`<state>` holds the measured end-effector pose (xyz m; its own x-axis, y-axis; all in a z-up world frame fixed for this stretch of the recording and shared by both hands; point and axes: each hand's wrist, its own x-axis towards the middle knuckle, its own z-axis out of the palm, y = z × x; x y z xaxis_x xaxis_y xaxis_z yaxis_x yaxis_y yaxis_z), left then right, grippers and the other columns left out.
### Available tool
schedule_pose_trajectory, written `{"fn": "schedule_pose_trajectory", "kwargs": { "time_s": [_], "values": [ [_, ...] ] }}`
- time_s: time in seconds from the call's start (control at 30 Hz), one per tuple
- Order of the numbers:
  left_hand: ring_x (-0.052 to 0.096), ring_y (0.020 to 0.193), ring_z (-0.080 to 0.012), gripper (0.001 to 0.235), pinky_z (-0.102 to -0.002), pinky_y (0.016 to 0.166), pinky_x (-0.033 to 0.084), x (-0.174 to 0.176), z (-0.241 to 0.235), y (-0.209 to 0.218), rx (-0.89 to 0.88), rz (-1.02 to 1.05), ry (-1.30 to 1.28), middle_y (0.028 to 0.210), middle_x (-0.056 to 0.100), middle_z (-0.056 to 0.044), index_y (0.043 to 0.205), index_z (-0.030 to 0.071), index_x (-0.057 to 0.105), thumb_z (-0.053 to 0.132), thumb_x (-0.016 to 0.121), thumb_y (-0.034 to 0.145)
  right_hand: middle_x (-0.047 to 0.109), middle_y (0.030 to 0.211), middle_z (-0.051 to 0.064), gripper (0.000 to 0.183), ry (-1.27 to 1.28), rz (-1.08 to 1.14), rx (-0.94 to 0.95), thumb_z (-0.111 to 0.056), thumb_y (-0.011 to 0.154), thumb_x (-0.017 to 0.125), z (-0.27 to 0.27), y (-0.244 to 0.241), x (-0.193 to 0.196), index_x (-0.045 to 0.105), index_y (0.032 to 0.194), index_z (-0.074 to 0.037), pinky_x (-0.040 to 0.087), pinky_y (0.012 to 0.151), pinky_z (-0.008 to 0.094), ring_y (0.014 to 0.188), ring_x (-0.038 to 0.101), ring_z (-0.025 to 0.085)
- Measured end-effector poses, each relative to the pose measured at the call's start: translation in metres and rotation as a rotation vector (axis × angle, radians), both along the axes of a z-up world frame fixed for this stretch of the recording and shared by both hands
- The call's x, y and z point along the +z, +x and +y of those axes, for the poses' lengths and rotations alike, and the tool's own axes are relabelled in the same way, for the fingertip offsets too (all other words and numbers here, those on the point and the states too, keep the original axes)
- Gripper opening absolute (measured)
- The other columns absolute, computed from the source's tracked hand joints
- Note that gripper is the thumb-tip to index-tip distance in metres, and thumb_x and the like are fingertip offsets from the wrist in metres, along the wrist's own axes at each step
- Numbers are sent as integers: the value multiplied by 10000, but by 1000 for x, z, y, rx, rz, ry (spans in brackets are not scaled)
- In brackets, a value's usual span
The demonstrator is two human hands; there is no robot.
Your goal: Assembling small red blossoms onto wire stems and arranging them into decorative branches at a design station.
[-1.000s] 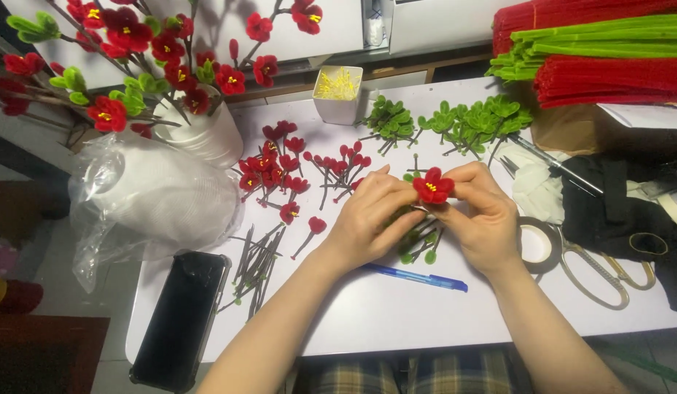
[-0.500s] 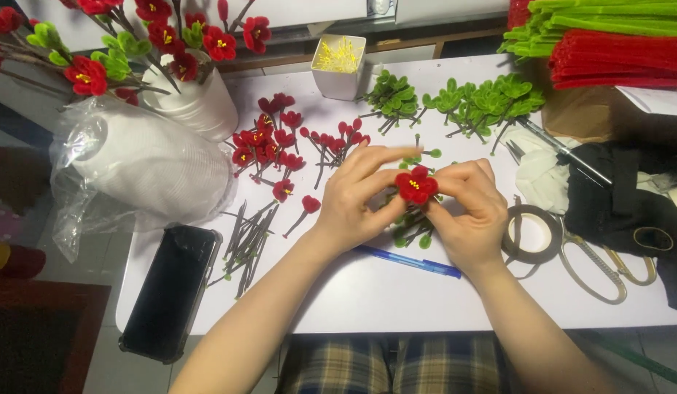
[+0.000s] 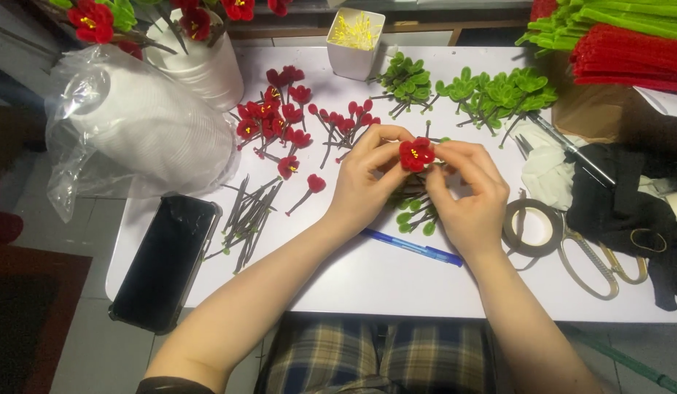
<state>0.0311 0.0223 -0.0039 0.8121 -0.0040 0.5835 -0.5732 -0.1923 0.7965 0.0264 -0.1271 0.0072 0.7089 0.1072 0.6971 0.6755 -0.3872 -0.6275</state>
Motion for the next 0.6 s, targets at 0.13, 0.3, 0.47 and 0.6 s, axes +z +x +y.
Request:
{"fn": "schedule_pose_trajectory", "kwargs": {
  "time_s": [0.13,0.3,0.47,0.6],
  "values": [
    [641,771,-228,115,-317,674,523,-10,-1,5,79,-112,148,899,628,-30,979,94,676,97,639,871,638,941,95,157,56,-6,-86,-107,953,595,-7,-3,9,678,1040,-6,413,672,272,723,496,134],
    [645,820,-225,141,-308,730,530,-16,0,6,87,-151,317,890,650,-39,1010,98,673,99,635,875,656,894,56,89,-45,-103,-122,-92,875,744,-8,-3,8,717,953,-56,430,737,303,762,519,189],
    [648,839,-208,158,-300,742,535,-16,1,7,64,-143,341,895,656,-18,1025,124,674,114,644,870,659,857,34,63,-55,-135,-120,-102,873,763,-10,0,9,724,915,-77,400,773,298,786,509,189],
    [659,822,-213,165,-305,727,546,-16,0,4,27,-112,376,877,665,-35,1026,118,672,113,650,862,645,814,12,57,-73,-155,-115,-73,868,774,-11,-1,8,719,870,-89,390,774,295,818,517,189]
  ]
}}
